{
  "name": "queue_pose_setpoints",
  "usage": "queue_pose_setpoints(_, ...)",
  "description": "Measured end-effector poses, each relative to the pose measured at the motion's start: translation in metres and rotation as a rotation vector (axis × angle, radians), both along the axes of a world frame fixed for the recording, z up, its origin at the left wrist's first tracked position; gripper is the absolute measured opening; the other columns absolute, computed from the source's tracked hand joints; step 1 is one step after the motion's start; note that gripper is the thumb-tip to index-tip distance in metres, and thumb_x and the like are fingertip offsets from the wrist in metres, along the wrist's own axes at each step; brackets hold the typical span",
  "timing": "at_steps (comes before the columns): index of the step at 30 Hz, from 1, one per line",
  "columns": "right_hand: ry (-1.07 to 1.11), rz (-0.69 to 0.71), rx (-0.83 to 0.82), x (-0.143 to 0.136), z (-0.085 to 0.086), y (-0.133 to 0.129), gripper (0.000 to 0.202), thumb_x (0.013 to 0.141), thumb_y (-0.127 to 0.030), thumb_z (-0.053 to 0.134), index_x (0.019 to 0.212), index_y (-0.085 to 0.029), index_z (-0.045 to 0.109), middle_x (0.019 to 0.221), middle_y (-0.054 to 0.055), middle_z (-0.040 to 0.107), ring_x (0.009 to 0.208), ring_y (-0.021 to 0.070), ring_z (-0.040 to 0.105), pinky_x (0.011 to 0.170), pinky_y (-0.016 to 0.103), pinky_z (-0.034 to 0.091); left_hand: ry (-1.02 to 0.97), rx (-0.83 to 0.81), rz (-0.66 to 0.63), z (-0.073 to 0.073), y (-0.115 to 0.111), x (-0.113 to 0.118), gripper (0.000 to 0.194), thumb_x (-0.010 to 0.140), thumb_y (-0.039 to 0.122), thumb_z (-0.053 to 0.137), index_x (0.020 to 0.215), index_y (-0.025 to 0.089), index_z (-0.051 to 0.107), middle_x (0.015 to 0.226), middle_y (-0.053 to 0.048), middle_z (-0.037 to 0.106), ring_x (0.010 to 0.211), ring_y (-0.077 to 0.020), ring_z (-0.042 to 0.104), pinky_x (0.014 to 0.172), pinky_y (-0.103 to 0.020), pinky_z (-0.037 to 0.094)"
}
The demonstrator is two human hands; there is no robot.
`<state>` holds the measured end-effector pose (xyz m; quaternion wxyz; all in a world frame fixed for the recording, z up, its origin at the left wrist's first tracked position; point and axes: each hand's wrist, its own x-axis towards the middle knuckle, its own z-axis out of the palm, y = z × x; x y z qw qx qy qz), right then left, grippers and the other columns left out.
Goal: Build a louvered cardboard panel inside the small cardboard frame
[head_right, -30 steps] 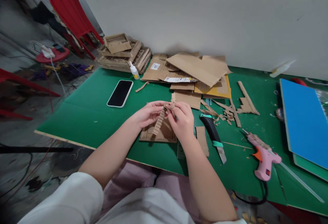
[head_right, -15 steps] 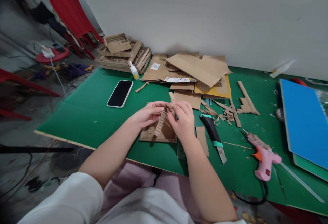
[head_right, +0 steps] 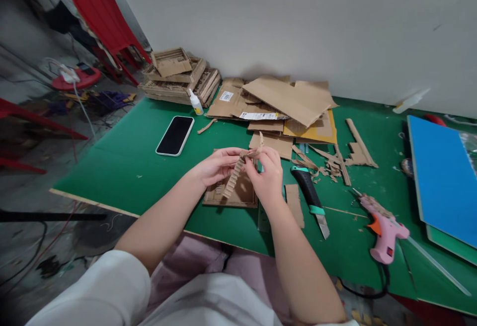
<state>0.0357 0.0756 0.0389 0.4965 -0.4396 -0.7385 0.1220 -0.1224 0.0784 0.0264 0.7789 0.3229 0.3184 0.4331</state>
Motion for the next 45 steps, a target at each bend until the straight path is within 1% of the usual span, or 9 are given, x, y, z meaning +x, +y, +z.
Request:
queue_pose_setpoints(6, 0.082, 0.047, -0.119, 0.0013, 0.0017, 0.0000, 0.005, 0.078, -0.020, 0.056, 0.076, -0.021, 0.061, 0.087, 0.004, 0.065, 0.089, 0.0177, 0.058, 0.083, 0.036, 0.047, 0.011, -0.006, -0.005, 0.0013, -0.0001, -0.0010, 0.027, 0.074, 0.015, 0.066, 0.100, 0.014, 0.064, 0.083, -0.004, 0.068, 0.069, -0.0087, 0.065, 0.059, -0.015, 0.049)
queue_pose_setpoints(13, 0.224, 0.127, -0.233, 0.0028, -0.0065, 0.0037, 0.008, 0.079, -0.025, 0.055, 0.073, -0.020, 0.054, 0.086, 0.004, 0.061, 0.088, 0.0166, 0.059, 0.083, 0.036, 0.047, -0.002, -0.012, -0.011, 0.0027, -0.0009, -0.0005, 0.028, 0.072, 0.016, 0.068, 0.099, 0.014, 0.064, 0.082, -0.004, 0.068, 0.070, -0.0098, 0.065, 0.061, -0.016, 0.050)
queue_pose_setpoints(16, 0.134, 0.096, -0.134, 0.0020, -0.0046, 0.0024, 0.003, 0.078, -0.023, 0.057, 0.079, -0.021, 0.058, 0.088, 0.005, 0.062, 0.091, 0.0180, 0.058, 0.085, 0.037, 0.046, 0.002, -0.026, 0.023, 0.0042, -0.0014, 0.0000, 0.027, 0.070, 0.016, 0.070, 0.096, 0.014, 0.064, 0.080, -0.003, 0.067, 0.067, -0.0091, 0.064, 0.058, -0.015, 0.050)
queue_pose_setpoints(20, 0.019, 0.066, 0.005, 0.0014, 0.0002, 0.0006, 0.006, 0.078, -0.021, 0.058, 0.083, -0.021, 0.061, 0.088, 0.005, 0.064, 0.092, 0.0188, 0.057, 0.084, 0.038, 0.046, -0.001, -0.016, 0.028, 0.0058, -0.0024, 0.0000, 0.029, 0.068, 0.018, 0.072, 0.096, 0.014, 0.064, 0.078, -0.002, 0.066, 0.062, -0.0066, 0.062, 0.055, -0.014, 0.049)
queue_pose_setpoints(25, 0.010, 0.042, 0.035, 0.0009, 0.0003, 0.0002, 0.006, 0.079, -0.020, 0.056, 0.075, -0.021, 0.060, 0.085, 0.004, 0.065, 0.088, 0.0189, 0.058, 0.081, 0.038, 0.046, -0.018, 0.011, -0.001, 0.0051, -0.0032, 0.0011, 0.032, 0.069, 0.024, 0.072, 0.098, 0.014, 0.064, 0.080, -0.003, 0.066, 0.066, -0.0086, 0.064, 0.058, -0.015, 0.051)
queue_pose_setpoints(29, 0.002, 0.036, 0.045, -0.0005, -0.0004, -0.0006, 0.006, 0.079, -0.018, 0.055, 0.077, -0.021, 0.059, 0.084, 0.004, 0.065, 0.087, 0.0185, 0.057, 0.080, 0.037, 0.046, 0.005, 0.014, 0.007, 0.0045, -0.0027, 0.0021, 0.032, 0.067, 0.026, 0.074, 0.094, 0.014, 0.064, 0.072, 0.000, 0.063, 0.055, -0.0044, 0.058, 0.051, -0.013, 0.048)
queue_pose_setpoints(34, -0.054, 0.073, 0.173, 0.0022, -0.0021, 0.0026, 0.013, 0.076, -0.014, 0.059, 0.086, -0.022, 0.062, 0.087, 0.004, 0.066, 0.088, 0.0181, 0.057, 0.080, 0.037, 0.047, 0.041, 0.035, 0.040, 0.0056, -0.0027, 0.0029, 0.030, 0.064, 0.026, 0.076, 0.087, 0.013, 0.063, 0.072, 0.000, 0.060, 0.056, -0.0047, 0.057, 0.051, -0.015, 0.048)
queue_pose_setpoints(38, -0.023, 0.105, 0.244, 0.0039, -0.0043, 0.0044, 0.016, 0.074, -0.011, 0.060, 0.085, -0.023, 0.061, 0.086, 0.003, 0.066, 0.084, 0.0163, 0.059, 0.079, 0.036, 0.049, 0.061, 0.055, 0.029, 0.0061, -0.0032, 0.0041, 0.032, 0.062, 0.027, 0.077, 0.087, 0.013, 0.063, 0.071, 0.001, 0.059, 0.054, -0.0046, 0.055, 0.048, -0.015, 0.047)
queue_pose_setpoints(45, 0.009, 0.072, 0.146, 0.0011, -0.0028, 0.0009, 0.009, 0.077, -0.014, 0.058, 0.080, -0.022, 0.060, 0.083, 0.003, 0.065, 0.083, 0.0164, 0.059, 0.078, 0.035, 0.049, 0.064, 0.054, 0.008, 0.0052, -0.0030, 0.0038, 0.031, 0.063, 0.028, 0.076, 0.088, 0.014, 0.063, 0.071, 0.001, 0.059, 0.055, -0.0048, 0.055, 0.049, -0.015, 0.048)
